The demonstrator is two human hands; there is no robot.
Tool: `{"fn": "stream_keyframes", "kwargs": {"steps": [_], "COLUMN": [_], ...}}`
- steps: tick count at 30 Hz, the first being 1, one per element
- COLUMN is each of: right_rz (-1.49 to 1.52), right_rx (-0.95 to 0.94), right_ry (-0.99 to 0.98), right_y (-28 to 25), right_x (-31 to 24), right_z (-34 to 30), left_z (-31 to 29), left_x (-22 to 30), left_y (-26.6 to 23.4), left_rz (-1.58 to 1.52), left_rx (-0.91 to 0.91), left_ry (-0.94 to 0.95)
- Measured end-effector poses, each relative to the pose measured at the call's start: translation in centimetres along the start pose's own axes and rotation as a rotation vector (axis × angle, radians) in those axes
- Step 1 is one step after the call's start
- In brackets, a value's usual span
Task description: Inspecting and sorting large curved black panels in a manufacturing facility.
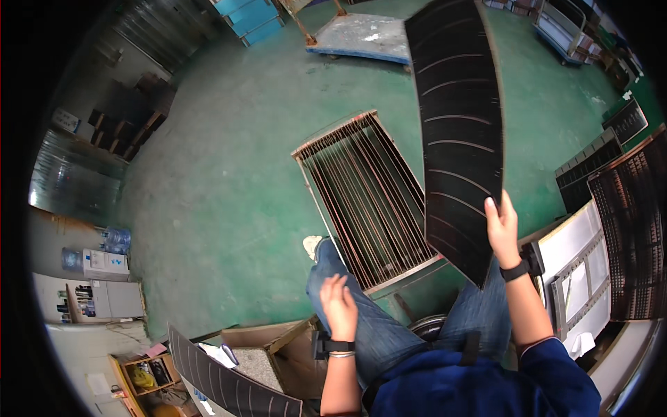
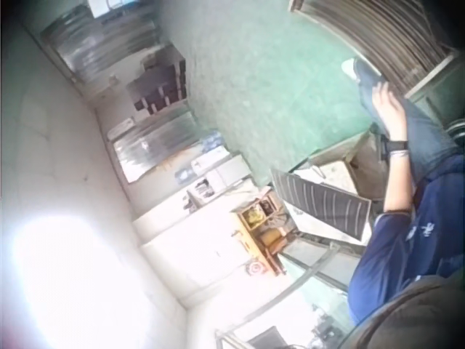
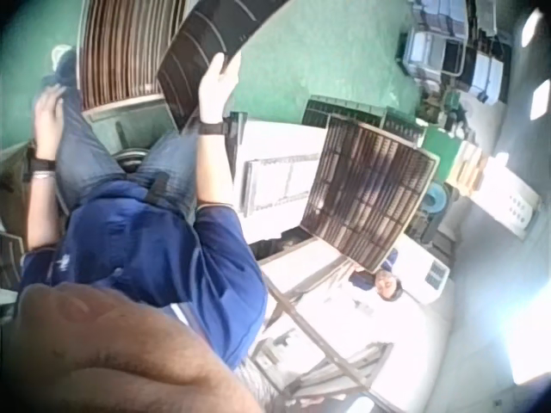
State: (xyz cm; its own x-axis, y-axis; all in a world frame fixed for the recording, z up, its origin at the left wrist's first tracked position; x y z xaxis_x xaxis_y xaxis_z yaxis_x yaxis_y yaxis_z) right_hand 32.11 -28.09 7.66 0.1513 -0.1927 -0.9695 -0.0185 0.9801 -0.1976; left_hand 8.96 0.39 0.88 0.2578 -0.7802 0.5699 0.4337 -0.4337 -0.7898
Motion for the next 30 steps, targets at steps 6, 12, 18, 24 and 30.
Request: {"fn": "stream_keyframes", "kwargs": {"steps": [6,12,18,24,30], "right_rz": [-0.231,-0.216,-0.233,-0.288,-0.263], "right_rx": [-0.102,-0.201,-0.256,-0.258,-0.284], "right_ry": [-0.002,-0.050,0.052,-0.032,0.047], "right_y": [4.9,8.1,8.7,9.3,9.2], "right_x": [6.7,10.3,10.7,10.8,11.6], "right_z": [1.9,3.3,4.4,4.3,6.2], "left_z": [0.9,2.1,2.6,2.9,2.8], "left_x": [-1.3,-0.5,-0.4,-0.3,0.0], "left_y": [0.2,0.6,1.0,0.9,1.0], "left_rz": [0.328,0.387,0.429,0.449,0.453], "left_rx": [-0.055,-0.106,-0.127,-0.134,-0.129], "left_ry": [-0.152,-0.150,-0.148,-0.148,-0.136]}}
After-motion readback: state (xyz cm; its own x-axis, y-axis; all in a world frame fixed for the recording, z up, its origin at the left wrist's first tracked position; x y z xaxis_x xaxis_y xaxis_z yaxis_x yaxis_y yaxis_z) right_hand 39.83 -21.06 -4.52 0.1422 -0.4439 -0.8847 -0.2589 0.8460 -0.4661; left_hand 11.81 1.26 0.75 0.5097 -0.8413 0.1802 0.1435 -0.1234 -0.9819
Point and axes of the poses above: each hand's wrist, its own z-axis towards the middle knuckle, its own y-axis out of the palm, x = y × z, the point moved 3 cm from there along z, towards the middle knuckle, and after that the axes turned 6 degrees about y, right-handed, at the moved point
